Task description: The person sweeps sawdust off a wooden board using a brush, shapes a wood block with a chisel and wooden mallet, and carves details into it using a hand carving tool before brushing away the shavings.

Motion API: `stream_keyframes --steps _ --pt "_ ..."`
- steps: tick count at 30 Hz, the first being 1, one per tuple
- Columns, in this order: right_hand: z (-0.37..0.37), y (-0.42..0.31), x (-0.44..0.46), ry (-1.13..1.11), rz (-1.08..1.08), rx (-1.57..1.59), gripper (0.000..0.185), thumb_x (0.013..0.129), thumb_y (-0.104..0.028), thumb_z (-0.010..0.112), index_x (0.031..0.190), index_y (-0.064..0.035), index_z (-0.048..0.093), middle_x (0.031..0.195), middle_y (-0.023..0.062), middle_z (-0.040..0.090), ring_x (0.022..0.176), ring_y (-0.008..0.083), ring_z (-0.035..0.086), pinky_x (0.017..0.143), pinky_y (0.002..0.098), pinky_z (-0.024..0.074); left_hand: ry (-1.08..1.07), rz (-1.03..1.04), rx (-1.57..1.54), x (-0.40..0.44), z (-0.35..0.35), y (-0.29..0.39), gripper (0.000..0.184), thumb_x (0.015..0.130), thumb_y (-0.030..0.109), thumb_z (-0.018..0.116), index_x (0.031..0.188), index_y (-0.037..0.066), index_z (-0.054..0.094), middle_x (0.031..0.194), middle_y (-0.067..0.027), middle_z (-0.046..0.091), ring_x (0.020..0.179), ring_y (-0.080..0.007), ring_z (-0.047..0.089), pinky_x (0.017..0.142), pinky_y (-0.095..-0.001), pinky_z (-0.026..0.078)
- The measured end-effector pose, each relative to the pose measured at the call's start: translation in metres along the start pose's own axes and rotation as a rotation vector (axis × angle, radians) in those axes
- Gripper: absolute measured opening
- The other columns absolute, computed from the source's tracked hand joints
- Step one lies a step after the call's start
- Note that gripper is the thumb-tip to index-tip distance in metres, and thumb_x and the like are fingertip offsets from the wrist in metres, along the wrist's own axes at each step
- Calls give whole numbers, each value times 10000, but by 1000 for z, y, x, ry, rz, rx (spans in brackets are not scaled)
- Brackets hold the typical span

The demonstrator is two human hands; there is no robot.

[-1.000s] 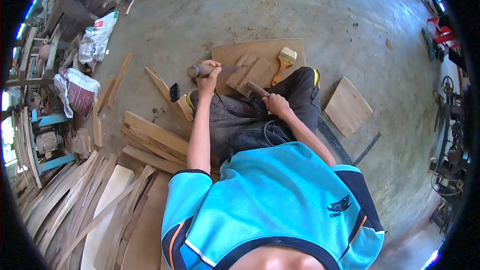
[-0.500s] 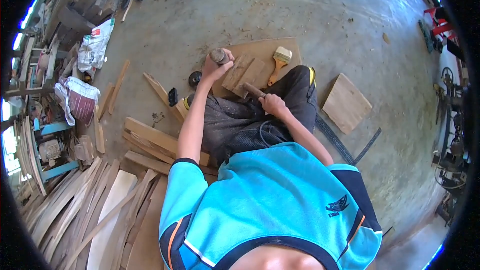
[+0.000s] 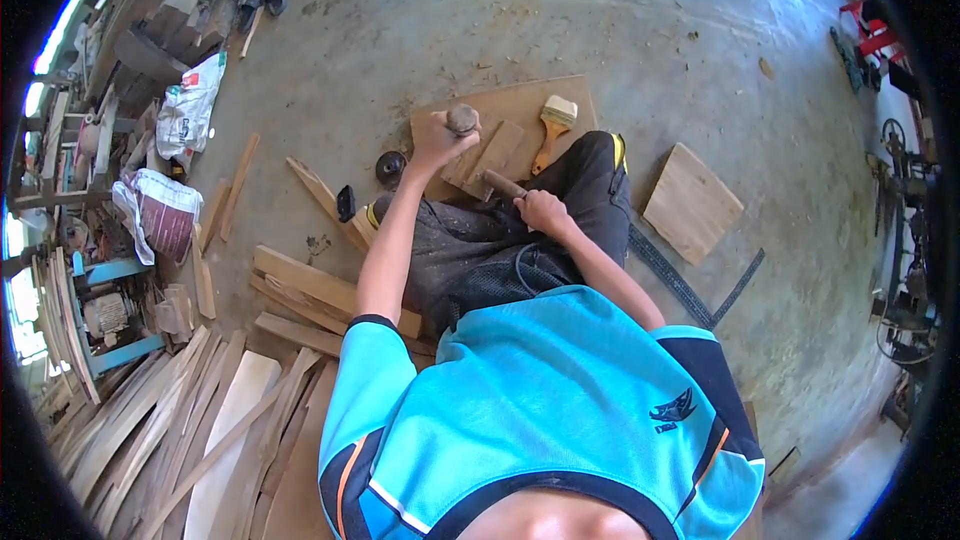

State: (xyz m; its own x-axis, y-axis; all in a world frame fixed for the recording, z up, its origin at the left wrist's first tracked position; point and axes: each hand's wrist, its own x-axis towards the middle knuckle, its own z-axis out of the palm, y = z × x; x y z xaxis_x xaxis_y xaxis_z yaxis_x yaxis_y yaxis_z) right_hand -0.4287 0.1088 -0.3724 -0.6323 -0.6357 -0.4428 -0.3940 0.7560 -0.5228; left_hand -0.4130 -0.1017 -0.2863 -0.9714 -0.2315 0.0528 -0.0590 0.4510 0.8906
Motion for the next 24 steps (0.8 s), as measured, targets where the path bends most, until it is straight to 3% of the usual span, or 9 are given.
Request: stream_keyframes --steps 2,5,12,14,15,17,21,22,24 --pt "-2 1 -1 -24 2 31 450 799 -394 432 737 26 583 759 228 576 729 363 569 637 431 462 -7 -1 143 2 5 -4 175 596 109 612 754 44 572 680 -76 593 654 -181 580 607 -291 443" --pt "-7 6 -2 -36 31 113 465 802 -388 428 723 45 577 755 257 560 733 381 557 637 442 450 -38 24 168 3 10 2 230 587 122 624 799 46 578 711 -115 589 683 -237 583 609 -313 442" --pt "-52 3 -24 163 -4 211 432 816 -339 431 704 61 550 714 293 525 725 408 535 620 473 419 -90 37 169 -1 11 20 261 582 101 623 824 21 563 737 -151 581 685 -264 575 608 -316 440" --pt "-74 -6 -36 381 -68 257 368 820 -290 451 726 62 508 645 251 541 626 410 534 542 437 432 -67 53 189 -3 11 24 227 592 77 612 799 7 547 719 -159 569 669 -255 572 594 -311 435" --pt "-92 -16 -48 381 -67 258 368 820 -290 451 726 62 508 645 251 541 626 410 534 542 437 432 -68 52 189 -3 10 23 227 592 77 612 799 7 547 719 -159 569 669 -255 572 594 -311 435" --pt "-139 -45 -79 465 -221 522 311 817 -254 476 767 52 456 582 231 519 571 416 503 491 417 400 -96 118 213 -2 6 16 180 601 53 598 759 -1 531 698 -160 559 646 -245 565 583 -312 429" --pt "-160 -74 -117 769 -585 662 186 811 -147 433 864 31 429 565 139 480 496 257 531 454 318 388 -110 20 88 -7 5 17 171 605 51 609 742 -1 519 703 -167 556 639 -251 562 579 -322 427" --pt "-144 -68 -106 830 -724 632 207 808 -168 463 826 35 423 546 168 474 503 308 522 455 339 392 -74 106 132 -8 2 27 165 606 60 615 723 0 515 670 -156 549 614 -234 552 568 -314 423" --pt "-131 -63 -88 416 -434 332 239 805 -202 490 793 24 411 524 199 461 515 362 502 463 378 392 -38 196 171 -7 3 22 162 607 69 621 705 0 511 637 -145 543 588 -217 541 557 -307 419"
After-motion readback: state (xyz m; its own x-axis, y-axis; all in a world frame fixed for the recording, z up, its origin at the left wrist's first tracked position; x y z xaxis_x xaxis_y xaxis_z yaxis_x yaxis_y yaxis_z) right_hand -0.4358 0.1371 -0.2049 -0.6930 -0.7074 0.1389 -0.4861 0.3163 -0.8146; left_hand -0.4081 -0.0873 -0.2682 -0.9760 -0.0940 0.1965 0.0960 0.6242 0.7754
